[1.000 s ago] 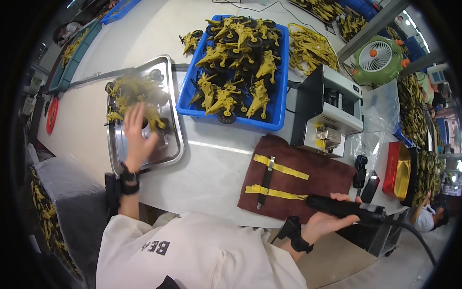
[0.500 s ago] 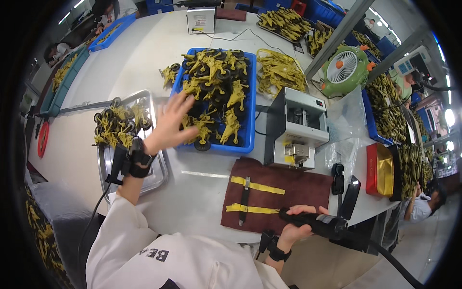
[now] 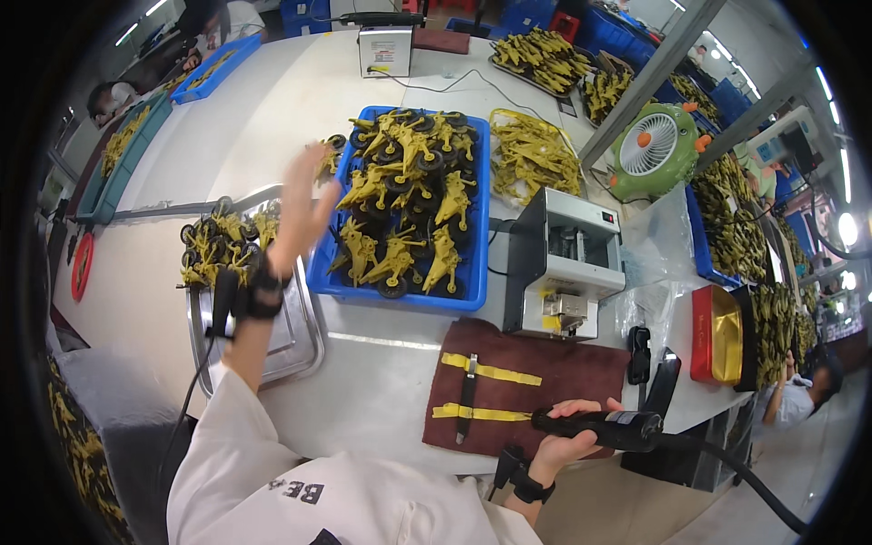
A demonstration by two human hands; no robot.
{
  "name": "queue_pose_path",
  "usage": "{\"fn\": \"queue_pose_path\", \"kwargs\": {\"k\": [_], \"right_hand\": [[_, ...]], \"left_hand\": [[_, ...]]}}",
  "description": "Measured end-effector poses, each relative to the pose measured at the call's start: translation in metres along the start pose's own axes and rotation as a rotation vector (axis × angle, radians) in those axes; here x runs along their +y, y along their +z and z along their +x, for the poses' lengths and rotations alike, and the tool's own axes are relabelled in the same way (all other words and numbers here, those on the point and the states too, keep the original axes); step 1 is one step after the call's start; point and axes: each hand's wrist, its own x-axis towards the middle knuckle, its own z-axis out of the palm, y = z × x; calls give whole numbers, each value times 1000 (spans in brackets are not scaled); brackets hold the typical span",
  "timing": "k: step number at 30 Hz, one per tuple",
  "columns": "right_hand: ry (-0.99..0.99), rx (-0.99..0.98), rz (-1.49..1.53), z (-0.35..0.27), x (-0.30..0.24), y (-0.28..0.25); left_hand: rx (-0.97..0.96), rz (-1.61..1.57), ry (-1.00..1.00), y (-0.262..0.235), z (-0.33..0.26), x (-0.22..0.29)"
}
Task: Assembling small yellow toy motorcycles using an electric screwdriver at a production workbench.
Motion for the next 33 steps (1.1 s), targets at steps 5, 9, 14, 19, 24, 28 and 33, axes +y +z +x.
{"fn": "queue_pose_path", "kwargs": {"k": [5, 9, 14, 19, 24, 28, 33], "right_hand": [[75, -9, 51, 6, 6, -2], [70, 0, 46, 5, 2, -2], [87, 72, 109, 3, -1, -4], [117, 43, 146, 9, 5, -3], [125, -9, 71, 21, -1, 1], [-110, -92, 245, 70, -36, 32], [-176, -199, 224, 116, -19, 65]], "left_hand": [[-370, 433, -384, 64, 35, -151], [-618, 383, -423, 96, -14, -284], [-384, 489, -525, 55, 24, -216], [349, 79, -428, -15, 39, -54], [-548, -319, 40, -21, -89, 209], [-877, -311, -32, 9, -130, 234], [-1058, -307, 33, 5, -128, 242]]}}
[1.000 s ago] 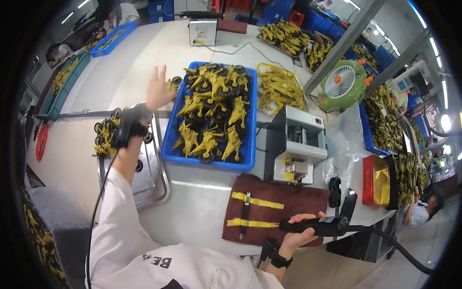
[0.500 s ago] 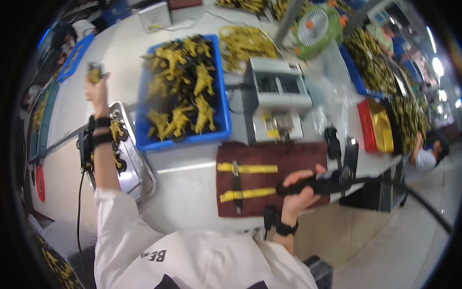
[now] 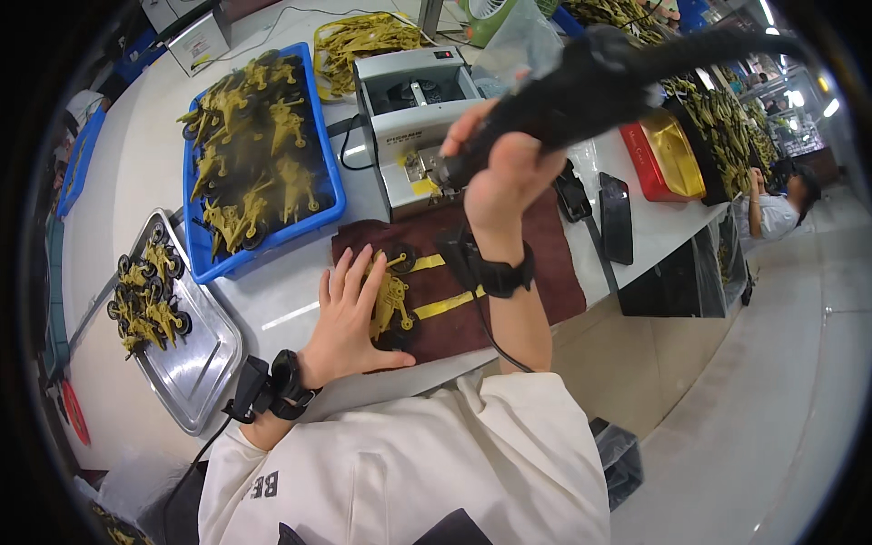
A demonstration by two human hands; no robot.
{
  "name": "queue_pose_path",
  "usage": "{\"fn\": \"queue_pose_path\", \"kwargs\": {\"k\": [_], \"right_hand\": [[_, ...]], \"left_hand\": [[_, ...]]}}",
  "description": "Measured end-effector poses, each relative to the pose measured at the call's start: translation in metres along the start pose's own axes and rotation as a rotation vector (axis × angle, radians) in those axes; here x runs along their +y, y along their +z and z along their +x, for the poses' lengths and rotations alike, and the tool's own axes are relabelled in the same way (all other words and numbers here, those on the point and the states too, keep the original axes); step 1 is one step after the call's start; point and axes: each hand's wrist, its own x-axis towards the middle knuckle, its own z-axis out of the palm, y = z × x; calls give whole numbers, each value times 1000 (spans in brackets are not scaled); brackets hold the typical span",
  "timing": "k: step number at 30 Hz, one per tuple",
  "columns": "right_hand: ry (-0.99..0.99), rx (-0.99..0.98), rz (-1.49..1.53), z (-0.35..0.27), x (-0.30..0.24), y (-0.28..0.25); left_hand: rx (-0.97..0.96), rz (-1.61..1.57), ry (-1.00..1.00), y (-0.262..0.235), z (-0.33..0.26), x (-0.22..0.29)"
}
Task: Assembling small yellow toy motorcycles using an electric screwdriver at a production workbench.
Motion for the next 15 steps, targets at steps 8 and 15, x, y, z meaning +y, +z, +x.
{"fn": "queue_pose_path", "kwargs": {"k": [8, 15], "right_hand": [[245, -142, -36, -22, 2, -9], [133, -108, 302, -98, -32, -21]], "left_hand": [[122, 35, 73, 34, 6, -19], [191, 9, 85, 37, 7, -28]]}}
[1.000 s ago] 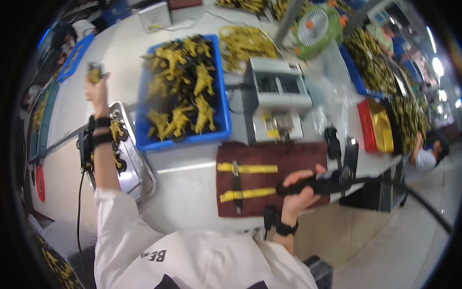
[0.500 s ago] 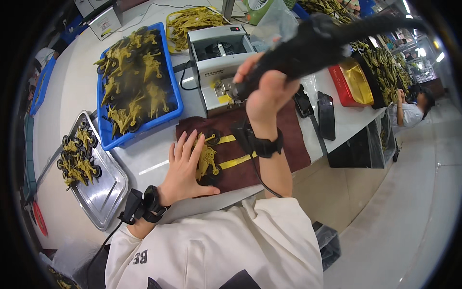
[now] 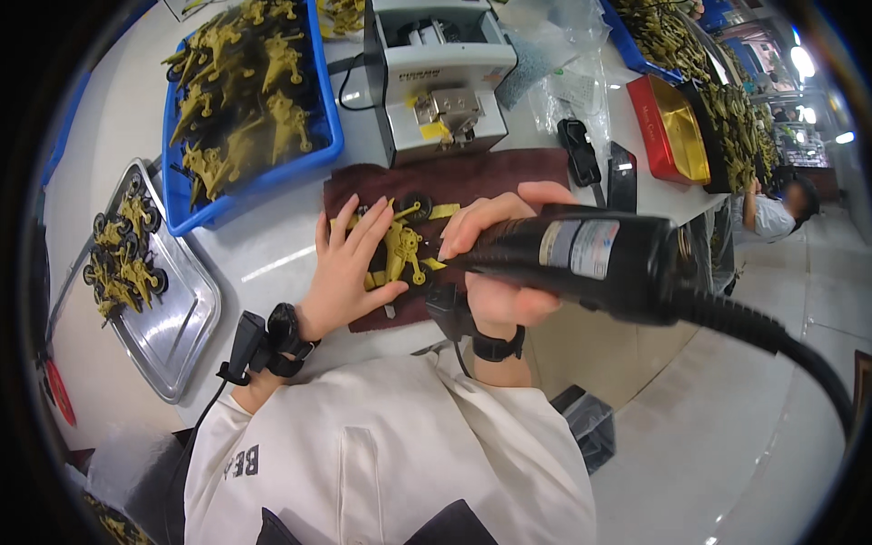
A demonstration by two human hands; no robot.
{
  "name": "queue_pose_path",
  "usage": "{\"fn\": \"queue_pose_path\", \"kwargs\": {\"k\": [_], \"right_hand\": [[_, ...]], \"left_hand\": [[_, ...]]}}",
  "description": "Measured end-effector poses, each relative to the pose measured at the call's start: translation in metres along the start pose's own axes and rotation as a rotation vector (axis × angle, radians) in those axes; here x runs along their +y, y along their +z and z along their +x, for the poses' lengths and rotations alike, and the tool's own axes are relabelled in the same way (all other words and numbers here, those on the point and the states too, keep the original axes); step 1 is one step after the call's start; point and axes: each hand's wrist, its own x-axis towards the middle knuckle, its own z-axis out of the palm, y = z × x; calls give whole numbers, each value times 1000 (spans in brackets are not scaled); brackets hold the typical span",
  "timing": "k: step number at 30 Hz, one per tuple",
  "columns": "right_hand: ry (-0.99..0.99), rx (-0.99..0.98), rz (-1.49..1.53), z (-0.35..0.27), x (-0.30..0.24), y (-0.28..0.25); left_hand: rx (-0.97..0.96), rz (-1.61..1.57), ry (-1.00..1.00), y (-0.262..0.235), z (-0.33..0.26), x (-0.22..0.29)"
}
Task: Assembling small yellow toy motorcycles using an electric screwdriver at a production workbench.
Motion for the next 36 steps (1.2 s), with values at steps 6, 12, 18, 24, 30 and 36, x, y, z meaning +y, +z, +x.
{"fn": "queue_pose_path", "kwargs": {"k": [6, 12, 18, 24, 30, 36], "right_hand": [[68, 27, -93, -9, 6, 8], [167, 39, -230, -13, 24, 10], [317, 3, -126, -17, 31, 11], [123, -46, -63, -4, 28, 5], [-210, 255, -360, 98, 20, 18], [1, -3, -364, 105, 44, -2]], "left_hand": [[21, -25, -4, 1, -1, 1], [18, -54, -8, 1, -1, 2], [21, -32, -9, 1, -1, 1], [16, -15, -10, 2, 0, -4], [19, -45, 3, -4, -2, 5], [434, -75, -65, -60, 8, -16]]}}
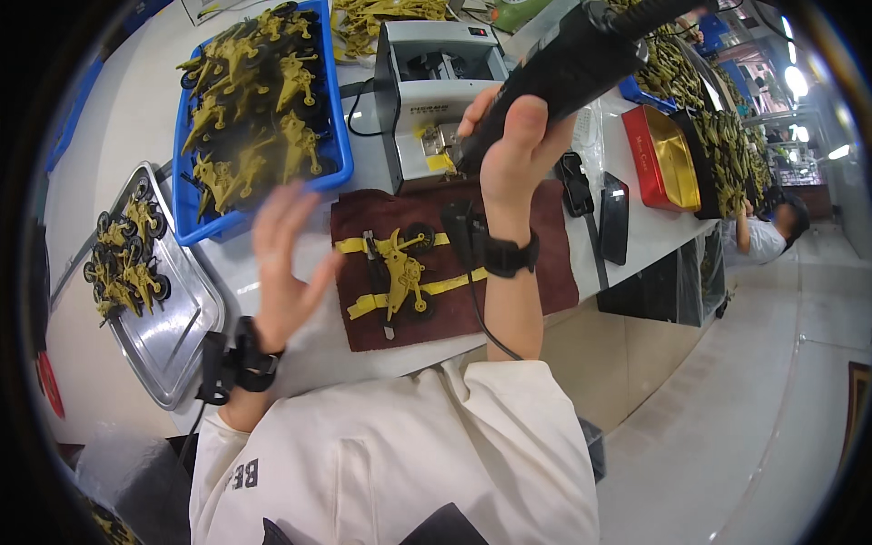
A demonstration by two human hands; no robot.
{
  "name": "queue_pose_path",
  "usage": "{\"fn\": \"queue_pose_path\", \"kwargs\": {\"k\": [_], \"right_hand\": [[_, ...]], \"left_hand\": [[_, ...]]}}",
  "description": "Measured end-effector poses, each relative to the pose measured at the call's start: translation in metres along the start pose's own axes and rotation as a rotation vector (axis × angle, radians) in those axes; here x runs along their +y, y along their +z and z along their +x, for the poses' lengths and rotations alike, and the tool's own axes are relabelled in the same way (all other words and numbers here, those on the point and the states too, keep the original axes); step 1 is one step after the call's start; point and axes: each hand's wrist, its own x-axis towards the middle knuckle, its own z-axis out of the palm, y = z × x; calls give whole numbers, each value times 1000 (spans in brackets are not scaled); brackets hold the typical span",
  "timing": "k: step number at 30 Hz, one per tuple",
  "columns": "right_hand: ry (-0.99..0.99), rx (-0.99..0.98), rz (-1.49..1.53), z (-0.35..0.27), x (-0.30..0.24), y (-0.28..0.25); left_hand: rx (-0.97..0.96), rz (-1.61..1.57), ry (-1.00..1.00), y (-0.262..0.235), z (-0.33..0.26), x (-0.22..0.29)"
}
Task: Assembling small yellow toy motorcycles using an electric screwdriver at a production workbench.
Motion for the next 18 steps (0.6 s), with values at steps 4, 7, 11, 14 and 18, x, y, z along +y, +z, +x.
{"fn": "queue_pose_path", "kwargs": {"k": [4, 7, 11, 14, 18], "right_hand": [[149, 47, 62, -39, -21, -4], [154, 62, 174, -63, -35, -11], [173, 100, 268, -92, -52, -16], [140, 85, 335, -110, -52, -21], [84, 110, 338, -127, -42, -27]], "left_hand": [[-66, 572, -18, -24, 11, -26], [-15, 574, -51, -27, 11, -36], [-13, 532, -34, -35, -2, -29], [-1, 514, -37, -34, -12, -18], [-13, 540, -96, -34, -35, -9]]}}
